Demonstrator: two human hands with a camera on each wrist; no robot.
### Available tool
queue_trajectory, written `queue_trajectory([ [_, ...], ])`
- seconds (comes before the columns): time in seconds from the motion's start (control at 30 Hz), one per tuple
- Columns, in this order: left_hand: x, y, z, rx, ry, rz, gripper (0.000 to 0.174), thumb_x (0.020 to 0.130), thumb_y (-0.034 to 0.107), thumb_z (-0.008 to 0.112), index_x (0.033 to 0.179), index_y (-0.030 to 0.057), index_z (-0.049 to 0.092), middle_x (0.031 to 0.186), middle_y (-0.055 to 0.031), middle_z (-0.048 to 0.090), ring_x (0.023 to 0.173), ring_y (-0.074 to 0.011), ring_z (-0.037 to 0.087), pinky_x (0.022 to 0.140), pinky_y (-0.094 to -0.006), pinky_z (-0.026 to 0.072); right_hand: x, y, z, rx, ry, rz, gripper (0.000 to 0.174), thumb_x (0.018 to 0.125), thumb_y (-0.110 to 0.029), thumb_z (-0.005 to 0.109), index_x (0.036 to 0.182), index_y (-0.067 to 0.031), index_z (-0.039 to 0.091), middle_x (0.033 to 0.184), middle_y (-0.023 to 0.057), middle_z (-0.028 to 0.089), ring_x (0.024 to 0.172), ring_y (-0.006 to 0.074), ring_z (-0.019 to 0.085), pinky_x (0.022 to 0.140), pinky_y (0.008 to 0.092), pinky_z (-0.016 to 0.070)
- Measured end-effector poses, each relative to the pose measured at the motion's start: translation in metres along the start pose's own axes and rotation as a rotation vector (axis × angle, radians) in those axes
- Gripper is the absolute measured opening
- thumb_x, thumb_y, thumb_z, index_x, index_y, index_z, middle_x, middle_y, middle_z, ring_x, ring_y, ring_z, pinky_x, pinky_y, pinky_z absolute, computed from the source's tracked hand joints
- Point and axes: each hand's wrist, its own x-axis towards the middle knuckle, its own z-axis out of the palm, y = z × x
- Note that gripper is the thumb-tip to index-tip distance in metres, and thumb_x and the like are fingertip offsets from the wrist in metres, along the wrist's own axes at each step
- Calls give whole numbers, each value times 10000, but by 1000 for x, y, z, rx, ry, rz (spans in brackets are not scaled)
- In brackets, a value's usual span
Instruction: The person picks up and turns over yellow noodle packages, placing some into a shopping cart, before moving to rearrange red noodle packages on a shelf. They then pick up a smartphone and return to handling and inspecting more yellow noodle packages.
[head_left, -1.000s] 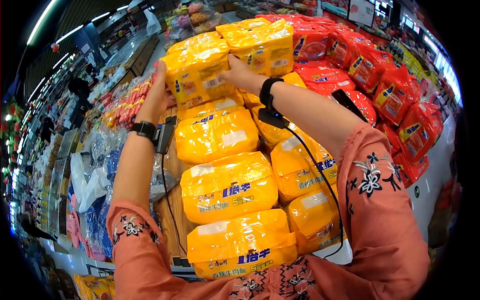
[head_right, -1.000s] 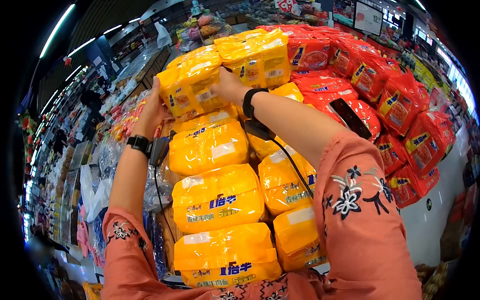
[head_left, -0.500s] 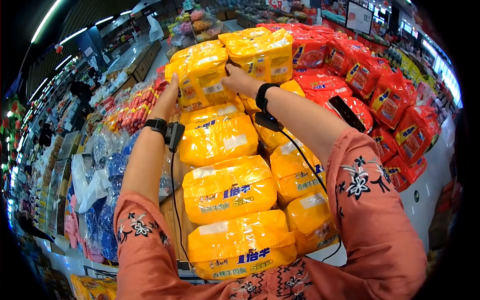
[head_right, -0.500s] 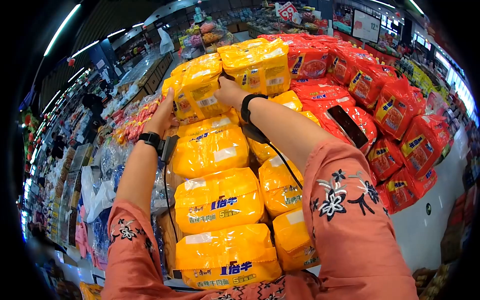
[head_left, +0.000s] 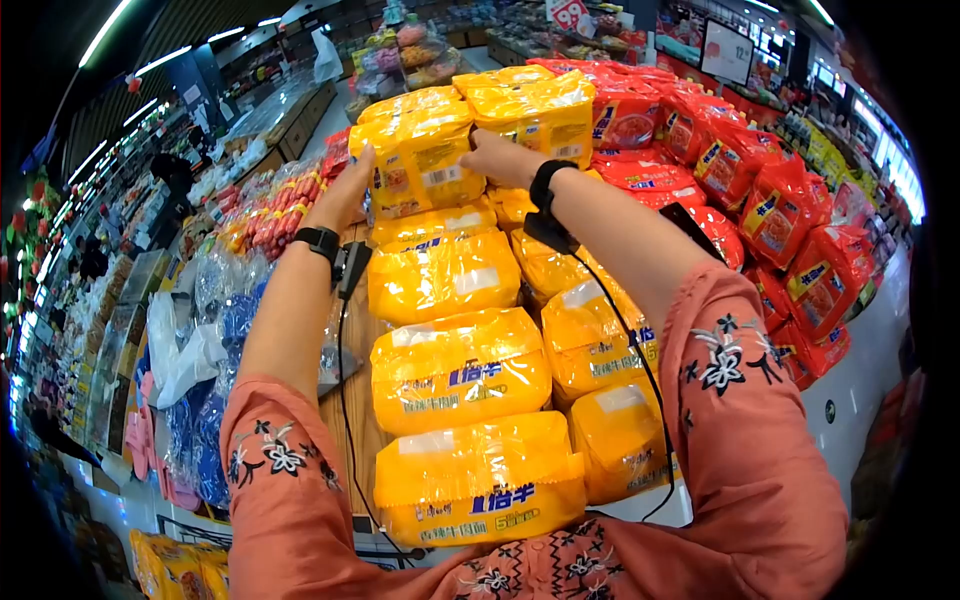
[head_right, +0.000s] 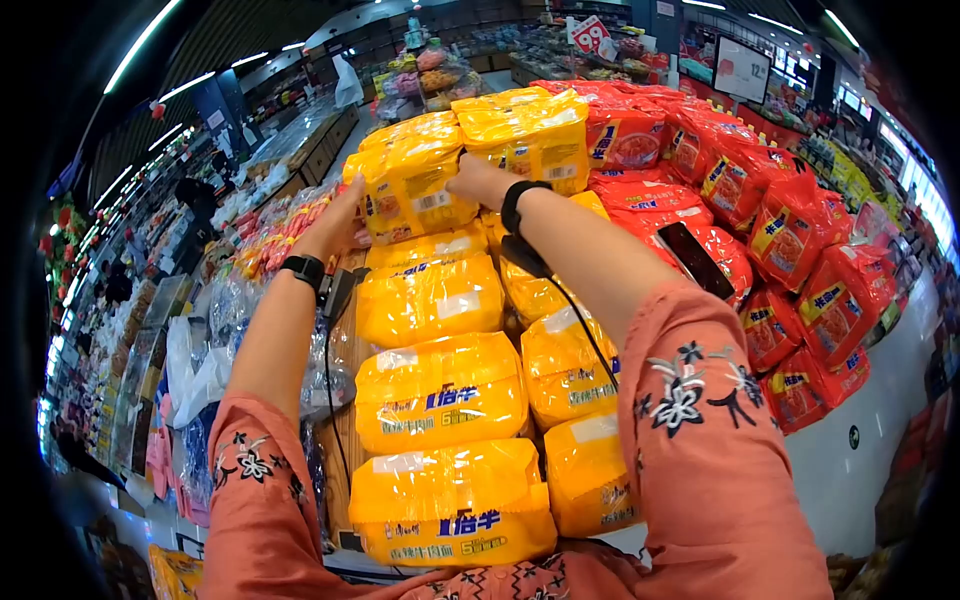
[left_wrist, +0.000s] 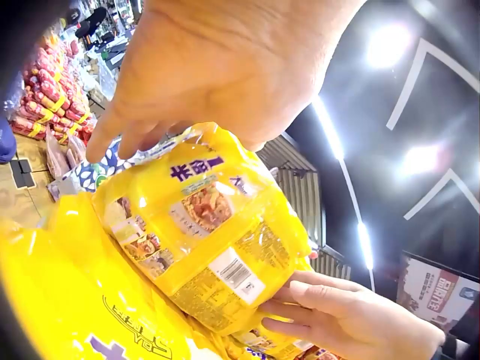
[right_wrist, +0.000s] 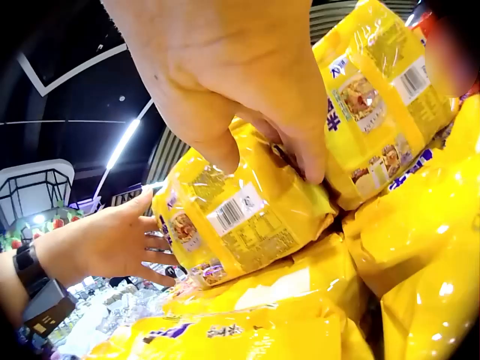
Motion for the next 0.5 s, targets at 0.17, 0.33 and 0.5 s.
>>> queue_trajectory([
  [0.17,-109,53,-15,65,-8,111,1041,866,789,461,1546,36,228,1560,-256,285,1432,-412,312,1106,-597,306,-61,-78,-52,26,-30,91,447,911,-325,616,1202,12,575,1093,91,640,1015,201,645,759,312,502],
  [0.33,-226,57,-49,76,136,313,926,932,717,434,1484,-22,350,1466,-209,452,1310,-305,506,1076,-442,395,-103,-117,-88,319,-178,-233,388,923,-367,652,1133,-43,623,1146,111,651,1080,202,637,840,353,561],
  [0.5,-380,26,-70,26,280,361,745,1015,600,372,1467,9,408,1392,-157,541,1226,-247,582,1023,-363,434,-247,-247,-82,438,-167,-240,358,1013,-166,544,1351,-56,506,1207,177,646,1073,318,651,911,436,561],
])
